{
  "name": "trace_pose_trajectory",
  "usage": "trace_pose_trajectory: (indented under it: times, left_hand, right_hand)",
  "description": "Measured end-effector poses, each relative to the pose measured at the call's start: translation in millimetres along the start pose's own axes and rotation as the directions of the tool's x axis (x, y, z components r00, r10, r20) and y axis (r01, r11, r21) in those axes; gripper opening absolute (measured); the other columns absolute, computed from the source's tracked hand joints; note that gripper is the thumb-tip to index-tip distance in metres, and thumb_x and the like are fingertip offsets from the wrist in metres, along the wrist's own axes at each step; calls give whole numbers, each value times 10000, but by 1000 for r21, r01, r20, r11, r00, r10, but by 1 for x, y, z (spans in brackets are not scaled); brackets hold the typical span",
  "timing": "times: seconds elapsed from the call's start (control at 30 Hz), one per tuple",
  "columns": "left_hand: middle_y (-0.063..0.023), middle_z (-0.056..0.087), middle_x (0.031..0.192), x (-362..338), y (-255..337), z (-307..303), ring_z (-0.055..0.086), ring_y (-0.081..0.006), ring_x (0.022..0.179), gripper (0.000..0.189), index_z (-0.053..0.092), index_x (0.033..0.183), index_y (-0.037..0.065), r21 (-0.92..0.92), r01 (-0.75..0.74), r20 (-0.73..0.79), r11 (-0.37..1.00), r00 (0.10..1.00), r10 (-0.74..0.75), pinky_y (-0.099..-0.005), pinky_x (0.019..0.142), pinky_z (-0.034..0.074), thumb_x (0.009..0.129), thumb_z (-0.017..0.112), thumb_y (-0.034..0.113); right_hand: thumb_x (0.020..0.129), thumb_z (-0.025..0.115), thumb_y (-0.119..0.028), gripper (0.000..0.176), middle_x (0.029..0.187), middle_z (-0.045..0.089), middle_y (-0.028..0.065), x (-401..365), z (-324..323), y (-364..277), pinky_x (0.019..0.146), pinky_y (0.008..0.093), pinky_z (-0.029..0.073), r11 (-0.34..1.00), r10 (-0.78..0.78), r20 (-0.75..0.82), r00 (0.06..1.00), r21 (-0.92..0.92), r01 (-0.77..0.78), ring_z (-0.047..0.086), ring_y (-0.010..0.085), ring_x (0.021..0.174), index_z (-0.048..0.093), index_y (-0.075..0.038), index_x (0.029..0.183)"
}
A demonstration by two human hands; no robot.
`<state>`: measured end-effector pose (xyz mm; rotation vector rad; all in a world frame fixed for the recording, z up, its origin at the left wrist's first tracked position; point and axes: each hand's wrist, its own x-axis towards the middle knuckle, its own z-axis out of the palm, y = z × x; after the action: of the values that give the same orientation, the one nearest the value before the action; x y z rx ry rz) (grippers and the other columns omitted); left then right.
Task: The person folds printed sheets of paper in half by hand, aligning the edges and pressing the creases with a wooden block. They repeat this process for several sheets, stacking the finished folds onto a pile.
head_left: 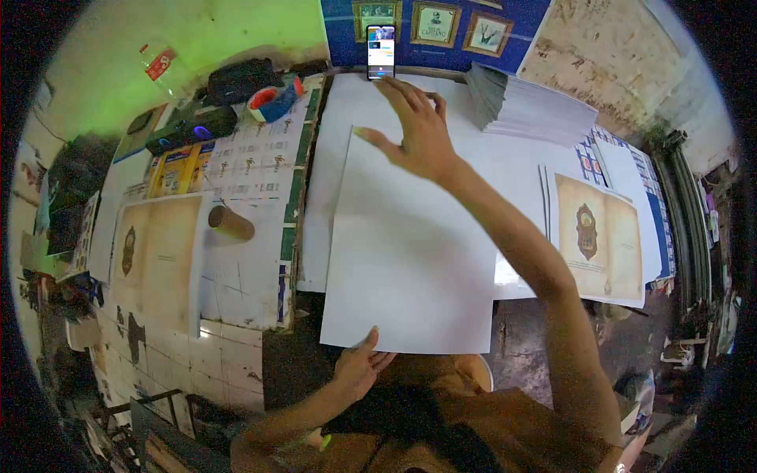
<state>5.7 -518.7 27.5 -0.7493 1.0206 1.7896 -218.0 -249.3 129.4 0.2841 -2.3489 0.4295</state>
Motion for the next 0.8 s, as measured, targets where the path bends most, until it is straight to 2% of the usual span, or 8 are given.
trace_pose_trajectory:
  times: [0.07,0.23,0.3,0.33,0.5,0.63,0.73,0.8]
  left_hand:
    - [-119,520,1222,1,0,-4,483,-233,1194,480,446,1247,3,-8,20,13,1000,1000,-20,-380,1083,391,921,599,321]
    - [-107,507,1240,-2,7,2,463,-242,1216,479,443,1260,24,-18,58,37,998,998,-58,-406,1097,368,920,602,322]
    - [-103,507,1242,-4,7,-5,463,-240,1218,486,439,1272,31,-5,93,61,996,994,-93,-418,1101,359,919,606,322]
    - [-105,512,1239,-6,10,-13,471,-241,1210,486,439,1275,27,-38,10,60,999,998,-8,-423,1096,364,920,606,313]
    - [-117,537,1225,-21,16,-75,514,-242,1173,483,438,1294,5,-232,-398,24,888,910,414,-444,1073,386,927,607,269]
    - [-136,597,1144,-25,21,-84,611,-248,1020,390,495,1260,-9,172,-443,28,880,895,445,-426,948,501,935,590,183]
    - [-144,614,1101,-22,40,-74,642,-236,925,330,536,1222,-10,422,-382,-60,822,893,445,-406,856,554,934,584,144]
    - [-159,649,1006,-28,39,-53,662,-196,868,330,565,1197,-54,465,-407,-115,786,853,510,-370,792,585,941,577,153]
  right_hand:
    - [758,627,-583,837,1427,407,127,-22,-3,-23,1035,563,256,990,-109,-24,994,85,111,372,285,1317,378,-107,1399]
    - [829,495,-635,835,1457,357,147,-99,61,-29,1087,549,232,983,-177,393,902,32,179,307,303,1362,299,-95,1435]
    - [864,453,-621,791,1454,355,153,-103,67,-31,1086,554,237,993,-114,500,859,46,105,310,303,1357,312,-80,1424]
    - [881,431,-614,771,1453,353,155,-102,69,-29,1085,557,240,997,-81,542,836,42,70,311,304,1354,318,-73,1419]
    - [917,419,-546,672,1401,409,139,-101,77,-19,1073,531,273,995,-87,538,838,91,44,363,303,1308,375,-56,1375]
    - [907,523,-415,538,1331,484,129,-105,77,-8,1026,501,331,985,-98,388,916,166,35,450,304,1218,467,-60,1307]
    - [859,623,-313,442,1216,574,129,-114,1,-26,967,453,388,975,-20,191,981,220,-23,532,296,1110,554,-61,1215]
    - [787,720,-189,323,979,663,119,-147,-66,-38,864,408,447,953,213,144,966,188,-238,619,295,919,640,-45,1065]
